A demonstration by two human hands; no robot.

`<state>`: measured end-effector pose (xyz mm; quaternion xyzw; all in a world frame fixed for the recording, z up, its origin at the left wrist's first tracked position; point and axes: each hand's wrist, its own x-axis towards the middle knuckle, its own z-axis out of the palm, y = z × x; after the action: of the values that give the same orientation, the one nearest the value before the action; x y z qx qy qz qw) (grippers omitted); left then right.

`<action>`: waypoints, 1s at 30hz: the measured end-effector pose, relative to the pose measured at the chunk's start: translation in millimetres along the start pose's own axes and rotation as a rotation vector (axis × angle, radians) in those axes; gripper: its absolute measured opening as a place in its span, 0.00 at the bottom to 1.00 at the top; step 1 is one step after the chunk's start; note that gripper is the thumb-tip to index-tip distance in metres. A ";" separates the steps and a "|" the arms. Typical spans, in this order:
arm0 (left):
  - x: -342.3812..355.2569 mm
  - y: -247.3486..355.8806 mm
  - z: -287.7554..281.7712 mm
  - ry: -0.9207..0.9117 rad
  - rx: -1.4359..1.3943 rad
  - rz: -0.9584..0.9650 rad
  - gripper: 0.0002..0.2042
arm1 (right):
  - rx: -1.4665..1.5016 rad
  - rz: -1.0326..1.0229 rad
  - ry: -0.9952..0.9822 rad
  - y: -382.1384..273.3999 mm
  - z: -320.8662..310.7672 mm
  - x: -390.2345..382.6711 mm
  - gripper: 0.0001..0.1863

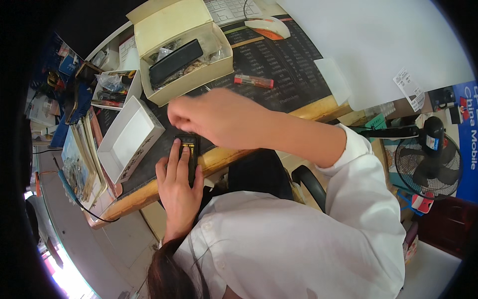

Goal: The person uses a small screwdriver to remove screws from a black electronic device, then picks up a feature phone, presses buttons on its keypad, and hands it to a customer. The person then places the device into a white box and closes it.

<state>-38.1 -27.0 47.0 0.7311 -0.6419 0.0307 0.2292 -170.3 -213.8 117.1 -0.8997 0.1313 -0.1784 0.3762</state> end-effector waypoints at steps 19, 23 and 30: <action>4.3 5.4 -1.7 -0.077 0.132 -0.022 0.26 | 0.077 -0.123 -0.019 18.1 18.1 -11.2 0.10; 4.0 5.4 -2.1 -0.072 0.141 -0.016 0.26 | 0.000 -0.164 -0.020 17.3 19.0 -10.1 0.10; 3.5 4.8 -1.8 -0.079 0.130 -0.020 0.26 | -0.169 -0.209 -0.109 14.6 10.9 -4.4 0.15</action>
<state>-41.7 -29.9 51.2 0.7514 -0.6399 0.0412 0.1559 -171.1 -215.3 98.4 -0.9454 0.0306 -0.1557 0.2848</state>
